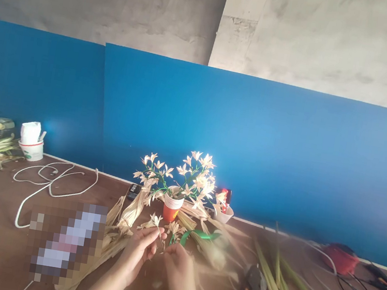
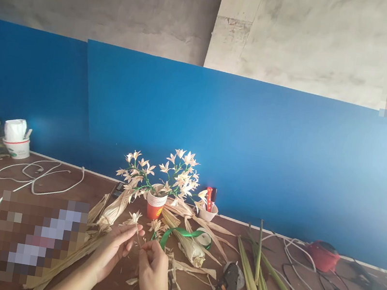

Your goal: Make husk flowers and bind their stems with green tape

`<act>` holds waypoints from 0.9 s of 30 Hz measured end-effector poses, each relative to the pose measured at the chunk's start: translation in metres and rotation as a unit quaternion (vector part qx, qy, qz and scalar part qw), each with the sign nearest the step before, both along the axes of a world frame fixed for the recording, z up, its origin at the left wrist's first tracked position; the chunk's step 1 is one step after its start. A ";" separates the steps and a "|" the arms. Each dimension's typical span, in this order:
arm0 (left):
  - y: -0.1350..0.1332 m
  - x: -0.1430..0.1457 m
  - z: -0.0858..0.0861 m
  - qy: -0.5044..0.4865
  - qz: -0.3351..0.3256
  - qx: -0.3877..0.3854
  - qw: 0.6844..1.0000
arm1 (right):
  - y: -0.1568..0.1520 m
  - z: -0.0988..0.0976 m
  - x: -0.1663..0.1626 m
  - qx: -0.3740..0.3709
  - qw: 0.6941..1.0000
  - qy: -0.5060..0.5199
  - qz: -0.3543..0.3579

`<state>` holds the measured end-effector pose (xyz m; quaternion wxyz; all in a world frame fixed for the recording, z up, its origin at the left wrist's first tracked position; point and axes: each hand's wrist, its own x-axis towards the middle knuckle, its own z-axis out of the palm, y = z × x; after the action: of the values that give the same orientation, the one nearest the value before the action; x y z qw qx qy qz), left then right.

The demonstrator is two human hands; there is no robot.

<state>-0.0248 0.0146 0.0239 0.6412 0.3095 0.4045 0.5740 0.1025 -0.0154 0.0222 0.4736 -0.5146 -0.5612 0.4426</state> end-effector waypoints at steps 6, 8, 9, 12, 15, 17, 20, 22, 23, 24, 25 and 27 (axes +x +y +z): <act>-0.001 0.002 -0.003 0.034 0.009 0.019 0.999 | -0.002 0.005 -0.003 -0.032 0.999 0.038 -0.005; 0.001 0.002 -0.005 0.044 0.012 0.026 0.999 | -0.003 0.007 -0.004 -0.043 0.998 0.046 -0.007; 0.002 0.002 -0.006 0.050 0.013 0.029 0.998 | -0.003 0.008 -0.004 -0.047 0.998 0.047 -0.007; 0.003 0.002 -0.008 0.070 0.019 0.039 0.997 | -0.004 0.012 -0.004 -0.049 0.998 0.043 -0.006; 0.003 0.002 -0.008 0.098 0.026 0.058 0.993 | -0.004 0.014 -0.003 -0.045 0.998 0.040 -0.003; 0.002 0.001 -0.007 0.117 0.031 0.075 0.990 | -0.004 0.015 -0.003 -0.050 0.998 0.039 -0.001; 0.002 -0.001 -0.008 0.148 0.034 0.102 0.983 | -0.004 0.016 -0.003 -0.063 0.997 0.039 0.002; 0.002 -0.002 -0.008 0.175 0.033 0.116 0.977 | -0.004 0.016 -0.003 -0.060 0.997 0.039 0.002; 0.002 -0.003 -0.009 0.187 0.034 0.124 0.974 | -0.004 0.016 -0.003 -0.056 0.998 0.038 0.001; 0.003 -0.003 -0.010 0.197 0.038 0.134 0.971 | -0.004 0.017 -0.002 -0.051 0.998 0.039 -0.001; 0.003 -0.003 -0.010 0.205 0.043 0.146 0.967 | -0.004 0.017 -0.002 -0.047 0.998 0.040 -0.003; 0.003 -0.003 -0.010 0.214 0.053 0.177 0.959 | -0.004 0.017 -0.002 -0.046 0.998 0.044 -0.005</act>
<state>-0.0281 0.0178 0.0136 0.4432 0.5117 0.4400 0.5900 0.1005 -0.0195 0.0393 0.4760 -0.5190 -0.5159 0.4878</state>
